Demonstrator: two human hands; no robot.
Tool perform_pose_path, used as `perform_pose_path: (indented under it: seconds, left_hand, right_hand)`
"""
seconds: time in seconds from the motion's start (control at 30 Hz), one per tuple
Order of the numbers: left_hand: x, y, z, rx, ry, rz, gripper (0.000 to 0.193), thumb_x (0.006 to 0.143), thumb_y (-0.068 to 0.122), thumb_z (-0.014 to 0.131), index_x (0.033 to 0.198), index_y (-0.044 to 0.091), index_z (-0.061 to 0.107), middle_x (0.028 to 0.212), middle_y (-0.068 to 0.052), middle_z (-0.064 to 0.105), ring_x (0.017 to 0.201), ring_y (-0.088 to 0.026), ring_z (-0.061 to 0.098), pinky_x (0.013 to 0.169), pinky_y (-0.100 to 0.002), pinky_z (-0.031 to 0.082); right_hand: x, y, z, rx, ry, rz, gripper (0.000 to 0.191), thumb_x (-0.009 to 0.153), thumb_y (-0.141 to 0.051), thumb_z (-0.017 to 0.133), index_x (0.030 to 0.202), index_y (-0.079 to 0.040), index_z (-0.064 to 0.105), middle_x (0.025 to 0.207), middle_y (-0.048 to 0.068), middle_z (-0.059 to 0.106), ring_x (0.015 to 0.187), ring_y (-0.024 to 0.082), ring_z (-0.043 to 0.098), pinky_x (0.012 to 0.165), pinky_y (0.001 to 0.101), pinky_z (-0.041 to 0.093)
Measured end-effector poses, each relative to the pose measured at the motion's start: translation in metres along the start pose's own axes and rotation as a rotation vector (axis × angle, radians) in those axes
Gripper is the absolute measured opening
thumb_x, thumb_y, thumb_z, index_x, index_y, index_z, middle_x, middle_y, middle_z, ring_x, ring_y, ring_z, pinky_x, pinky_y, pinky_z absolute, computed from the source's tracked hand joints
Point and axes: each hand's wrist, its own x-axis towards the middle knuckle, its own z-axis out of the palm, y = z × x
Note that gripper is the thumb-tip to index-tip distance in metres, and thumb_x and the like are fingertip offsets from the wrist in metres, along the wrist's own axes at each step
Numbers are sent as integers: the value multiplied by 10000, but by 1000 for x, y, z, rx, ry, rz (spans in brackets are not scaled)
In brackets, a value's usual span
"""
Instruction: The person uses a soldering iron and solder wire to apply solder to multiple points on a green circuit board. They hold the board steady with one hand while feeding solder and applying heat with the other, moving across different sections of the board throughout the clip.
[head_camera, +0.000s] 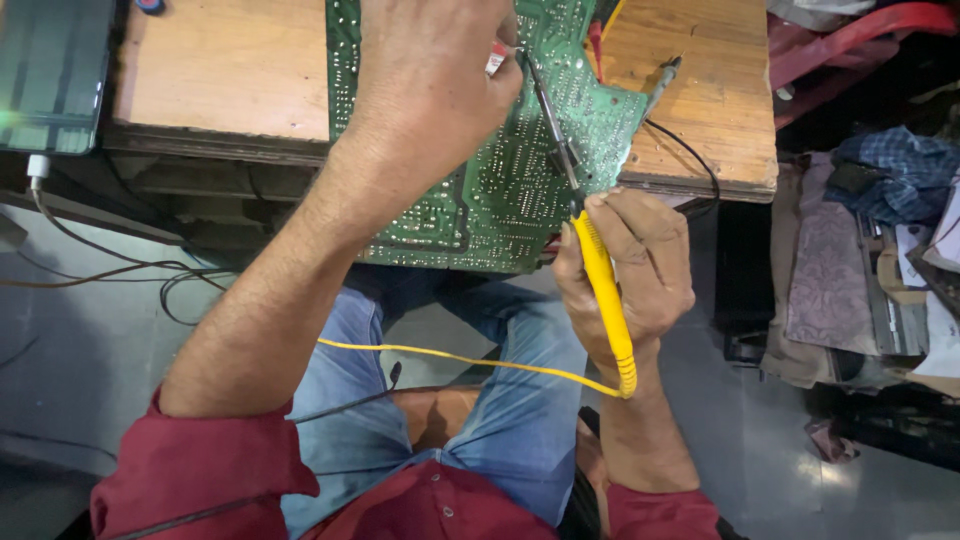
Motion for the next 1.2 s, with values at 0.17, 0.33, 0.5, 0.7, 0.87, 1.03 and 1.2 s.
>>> perform_pose_path:
  seconds: [0.17,0.33,0.5,0.7,0.87,1.03,1.2]
  left_hand:
    - [-3,1,0,17,47,36,144,817,110,788,924,100,693,917,-110,654,933,-342,619,814,-506,388]
    - [-4,0,0,33,33,27,138,836,102,782,937,96,688,927,-114,644,936,-338,612,817,-505,389]
    - [-5,1,0,28,51,45,112,854,101,783,911,87,687,941,-101,653,943,-322,617,827,-504,393]
    - [-3,0,0,23,15,24,143,847,102,781,955,94,687,936,-106,652,944,-324,623,830,-500,396]
    - [-3,0,0,6,48,44,143,848,104,776,963,92,691,948,-111,656,952,-337,622,825,-502,387]
    - [-3,2,2,8,53,24,145,839,119,783,950,102,693,927,-100,653,948,-336,624,834,-505,388]
    - [-3,4,4,44,92,62,136,832,110,785,908,83,675,956,-88,649,975,-328,618,856,-508,378]
  right_hand:
    - [0,1,1,2,17,3,260,930,-21,846,1152,11,715,1139,131,687,1076,317,686,930,386,574]
    - [-1,-1,-1,3,11,8,258,940,-25,849,1157,9,714,1146,129,688,1086,322,686,929,377,576]
    - [0,0,0,-2,27,-1,250,939,-18,845,1152,9,717,1136,128,688,1073,318,692,926,379,582]
    - [-2,-2,-11,4,37,29,260,953,5,828,1179,13,700,1188,144,679,1058,308,687,944,370,582]
    - [-1,-1,-10,-22,20,13,280,922,18,832,1171,16,704,1166,143,681,1044,309,684,929,373,579]
    - [0,2,-6,-5,23,17,292,915,23,841,1174,13,706,1162,139,682,1036,302,688,925,371,584]
    - [0,1,-3,21,28,31,283,922,21,840,1171,7,706,1152,131,683,1033,295,692,927,369,586]
